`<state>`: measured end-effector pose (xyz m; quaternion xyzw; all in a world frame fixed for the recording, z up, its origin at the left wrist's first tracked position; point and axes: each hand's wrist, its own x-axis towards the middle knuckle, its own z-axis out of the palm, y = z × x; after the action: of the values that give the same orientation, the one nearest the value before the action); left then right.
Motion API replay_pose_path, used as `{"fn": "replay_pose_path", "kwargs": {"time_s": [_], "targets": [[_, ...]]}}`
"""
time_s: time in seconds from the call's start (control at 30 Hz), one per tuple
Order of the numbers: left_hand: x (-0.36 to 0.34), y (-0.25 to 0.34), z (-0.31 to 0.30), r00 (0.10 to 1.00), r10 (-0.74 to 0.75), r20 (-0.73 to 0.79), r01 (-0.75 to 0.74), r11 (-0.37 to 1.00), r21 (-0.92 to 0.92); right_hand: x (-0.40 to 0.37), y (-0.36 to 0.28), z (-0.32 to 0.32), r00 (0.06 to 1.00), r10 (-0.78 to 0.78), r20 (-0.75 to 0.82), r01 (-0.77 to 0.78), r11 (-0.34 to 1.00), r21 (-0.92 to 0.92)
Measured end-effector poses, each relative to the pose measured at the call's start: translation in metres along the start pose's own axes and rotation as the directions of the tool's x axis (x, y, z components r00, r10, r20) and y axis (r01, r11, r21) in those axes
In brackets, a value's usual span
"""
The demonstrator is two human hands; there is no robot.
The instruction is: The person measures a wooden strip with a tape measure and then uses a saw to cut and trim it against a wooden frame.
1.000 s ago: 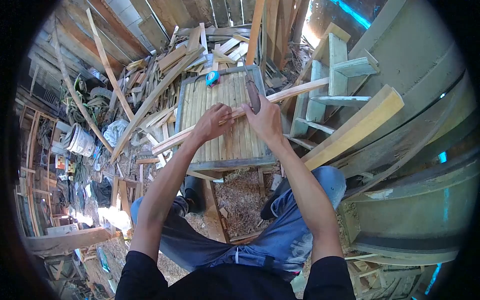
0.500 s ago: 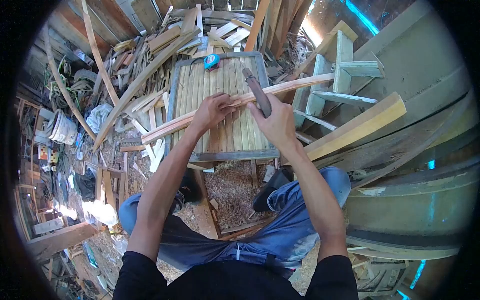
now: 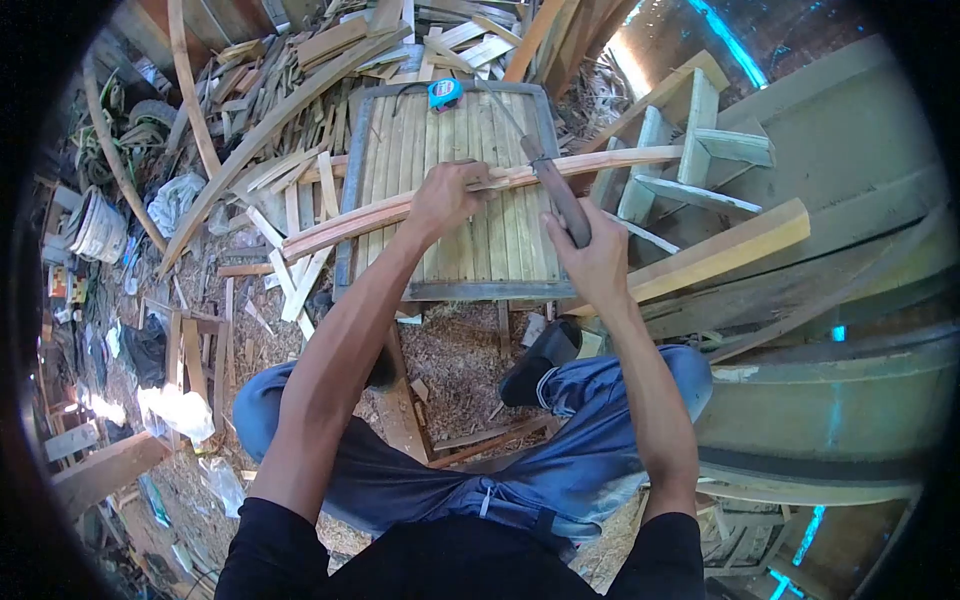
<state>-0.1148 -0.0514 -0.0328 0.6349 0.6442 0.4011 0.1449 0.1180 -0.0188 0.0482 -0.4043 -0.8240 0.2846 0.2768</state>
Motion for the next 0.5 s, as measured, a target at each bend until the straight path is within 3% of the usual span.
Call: {"fn": "replay_pose_path", "kwargs": {"time_s": [0.13, 0.2, 0.27, 0.33, 0.4, 0.5], "targets": [[-0.002, 0.004, -0.002, 1.0, 0.024, 0.003, -0.024, 0.999, 0.033, -0.028, -0.015, 0.001, 0.987, -0.081, -0.137, 0.085, 0.996, 0.026], [-0.002, 0.005, -0.002, 1.0, -0.006, 0.002, 0.006, 1.0, -0.015, -0.04, -0.018, -0.005, 0.992, 0.107, -0.06, -0.106, 0.994, 0.027], [-0.003, 0.003, -0.004, 1.0, 0.026, 0.002, -0.026, 1.0, 0.003, -0.045, -0.019, -0.011, 0.992, 0.105, -0.065, -0.103, 0.994, 0.034], [-0.007, 0.004, -0.006, 0.998, 0.057, -0.004, -0.057, 0.998, 0.025, -0.049, -0.011, -0.011, 0.984, 0.15, -0.099, -0.123, 0.964, 0.236], [-0.015, 0.007, -0.008, 0.997, 0.077, -0.02, -0.077, 0.997, 0.016, -0.052, -0.007, -0.011, 0.992, 0.078, -0.103, -0.047, 0.961, 0.272], [-0.025, 0.012, -0.008, 0.997, 0.08, 0.008, -0.079, 0.994, -0.07, -0.061, -0.018, -0.007, 0.976, 0.204, -0.081, -0.146, 0.878, 0.456]]}}
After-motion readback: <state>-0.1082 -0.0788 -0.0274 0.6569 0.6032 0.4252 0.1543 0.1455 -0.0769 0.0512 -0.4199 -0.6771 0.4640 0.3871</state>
